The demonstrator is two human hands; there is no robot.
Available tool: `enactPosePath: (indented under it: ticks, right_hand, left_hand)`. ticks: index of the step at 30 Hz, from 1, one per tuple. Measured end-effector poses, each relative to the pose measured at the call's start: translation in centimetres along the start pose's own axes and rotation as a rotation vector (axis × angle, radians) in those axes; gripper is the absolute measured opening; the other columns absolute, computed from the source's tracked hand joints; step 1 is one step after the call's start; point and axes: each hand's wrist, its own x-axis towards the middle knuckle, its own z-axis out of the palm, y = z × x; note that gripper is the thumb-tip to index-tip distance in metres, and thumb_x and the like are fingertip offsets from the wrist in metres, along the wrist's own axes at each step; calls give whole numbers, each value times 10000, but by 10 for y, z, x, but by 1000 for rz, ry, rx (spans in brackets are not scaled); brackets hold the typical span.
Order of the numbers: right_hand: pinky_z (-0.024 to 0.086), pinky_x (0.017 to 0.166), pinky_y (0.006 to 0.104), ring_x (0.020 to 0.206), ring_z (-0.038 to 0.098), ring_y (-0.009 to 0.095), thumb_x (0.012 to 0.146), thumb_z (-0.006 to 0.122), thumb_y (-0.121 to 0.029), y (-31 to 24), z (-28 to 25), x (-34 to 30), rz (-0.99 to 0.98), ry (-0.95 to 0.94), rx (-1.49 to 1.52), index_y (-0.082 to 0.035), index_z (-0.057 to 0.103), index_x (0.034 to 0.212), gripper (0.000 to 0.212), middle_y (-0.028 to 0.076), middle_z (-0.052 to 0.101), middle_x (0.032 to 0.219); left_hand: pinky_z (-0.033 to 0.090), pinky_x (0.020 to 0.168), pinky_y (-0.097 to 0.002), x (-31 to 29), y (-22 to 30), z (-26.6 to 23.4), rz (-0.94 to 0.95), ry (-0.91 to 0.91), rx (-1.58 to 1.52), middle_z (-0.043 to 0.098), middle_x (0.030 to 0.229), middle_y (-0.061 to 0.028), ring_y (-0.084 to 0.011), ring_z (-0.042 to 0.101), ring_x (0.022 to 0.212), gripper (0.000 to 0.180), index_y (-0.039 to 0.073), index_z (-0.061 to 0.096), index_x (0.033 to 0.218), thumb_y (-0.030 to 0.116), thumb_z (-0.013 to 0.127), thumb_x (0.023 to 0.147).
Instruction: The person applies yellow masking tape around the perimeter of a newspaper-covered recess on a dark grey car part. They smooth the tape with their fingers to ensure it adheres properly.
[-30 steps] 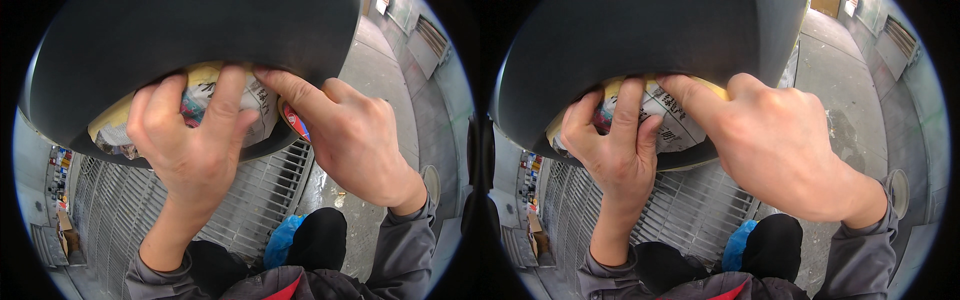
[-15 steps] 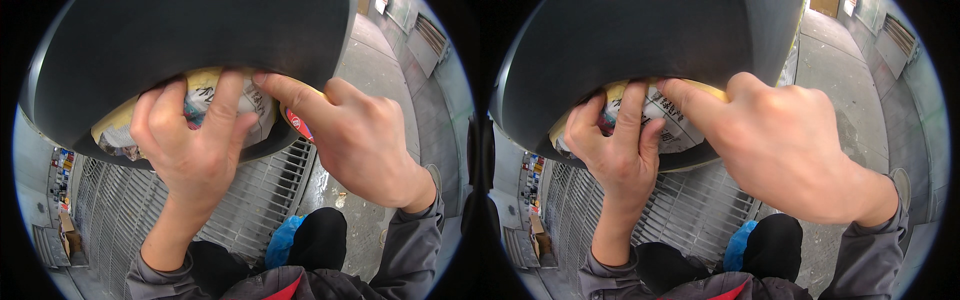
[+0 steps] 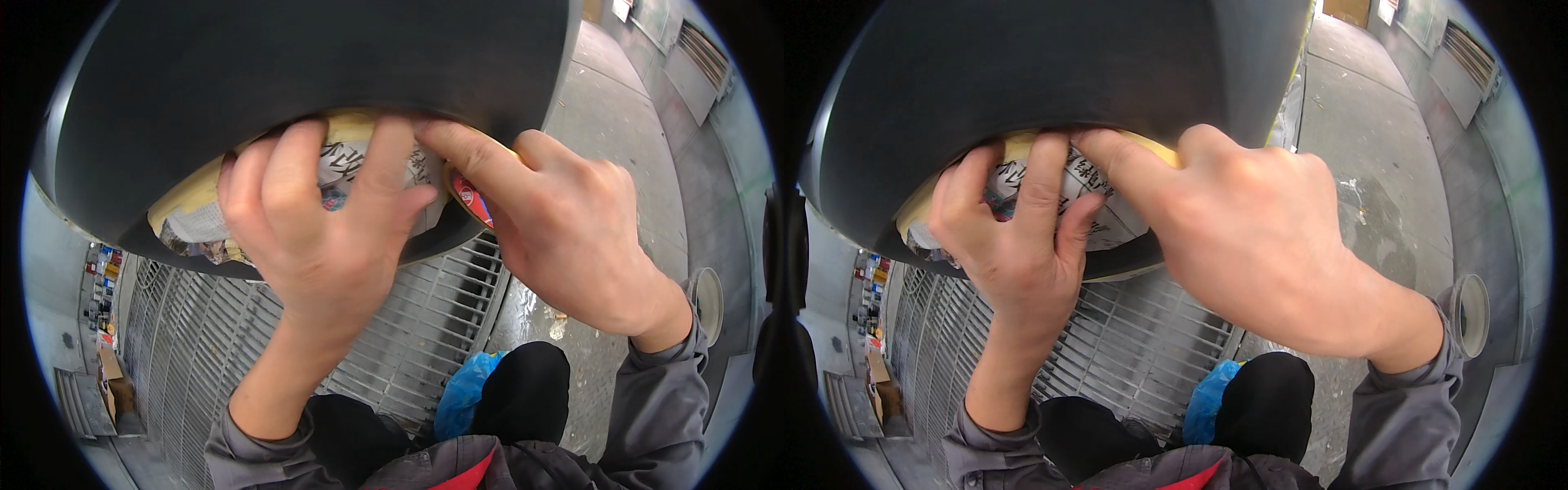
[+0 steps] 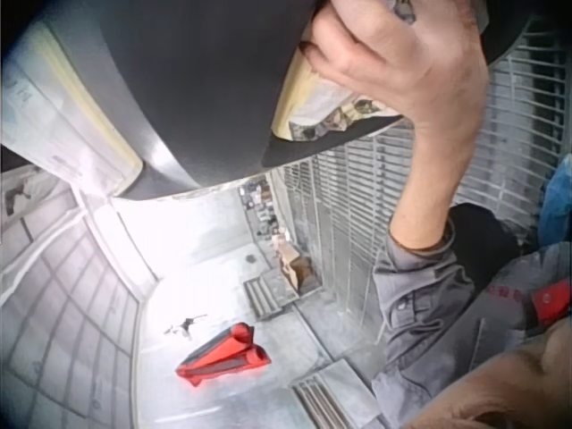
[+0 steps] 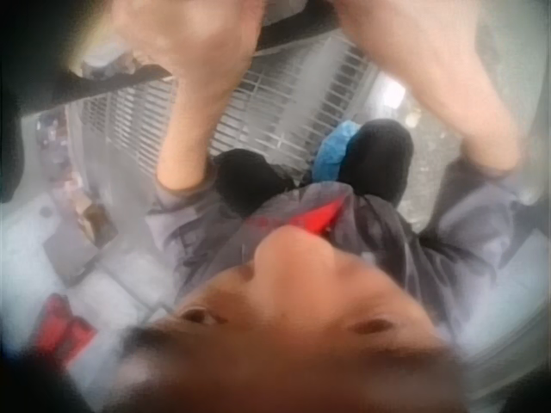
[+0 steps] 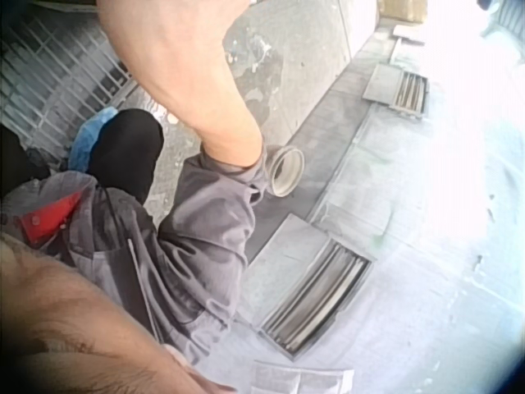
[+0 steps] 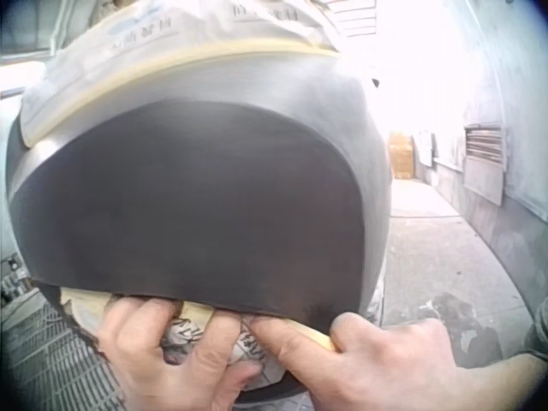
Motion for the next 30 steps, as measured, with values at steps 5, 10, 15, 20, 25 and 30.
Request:
enactPosePath:
  ticks: [5, 10, 15, 20, 25, 30]
  right_hand:
    - [539, 554, 396, 625, 665, 265, 899, 776, 6, -4, 1, 0, 22, 30, 48, -252, 778, 1436, 596, 54, 636, 756]
    - [572, 627, 405, 713, 727, 296, 933, 719, 45, -7, 6, -1, 62, 64, 95, -214, 792, 1415, 551, 94, 730, 835]
    - [593, 717, 417, 807, 765, 337, 942, 663, 75, -11, 7, 0, 78, 79, 126, -185, 793, 1411, 552, 142, 775, 914]
    - [595, 763, 410, 835, 773, 350, 959, 636, 71, -12, 8, 1, 86, 91, 179, -148, 784, 1419, 530, 163, 786, 952]
    - [602, 802, 376, 872, 793, 331, 978, 632, 64, -12, 15, -1, 88, 130, 230, -104, 780, 1414, 491, 186, 796, 989]
    - [604, 811, 366, 880, 802, 312, 991, 636, 53, -11, 17, 0, 69, 167, 273, -88, 786, 1396, 455, 193, 799, 982]
  left_hand:
    - [419, 1100, -451, 0, 1, 3, -11, 33, -4, 583, 1417, -136, -332, 520, 1297, 462, 167, 812, 1366, 496, 750, 1048]
    - [433, 1037, -420, 3, 1, -1, -72, 18, -47, 613, 1369, -117, -298, 541, 1237, 464, 175, 816, 1370, 508, 741, 1057]
    - [440, 973, -397, 0, 3, 6, -129, 125, -89, 655, 1291, -100, -268, 558, 1172, 429, 159, 827, 1358, 473, 725, 1084]
    - [448, 993, -404, -2, -2, 9, -185, 210, -94, 676, 1239, -119, -280, 587, 1136, 379, 112, 839, 1316, 403, 707, 1112]
    - [464, 1069, -422, -19, -26, 2, -270, 231, -54, 680, 1248, -154, -300, 610, 1181, 355, 61, 839, 1299, 327, 660, 1147]
    - [497, 1094, -411, -30, -37, -3, -297, 247, -41, 687, 1298, -167, -296, 628, 1242, 374, 10, 814, 1327, 288, 616, 1175]
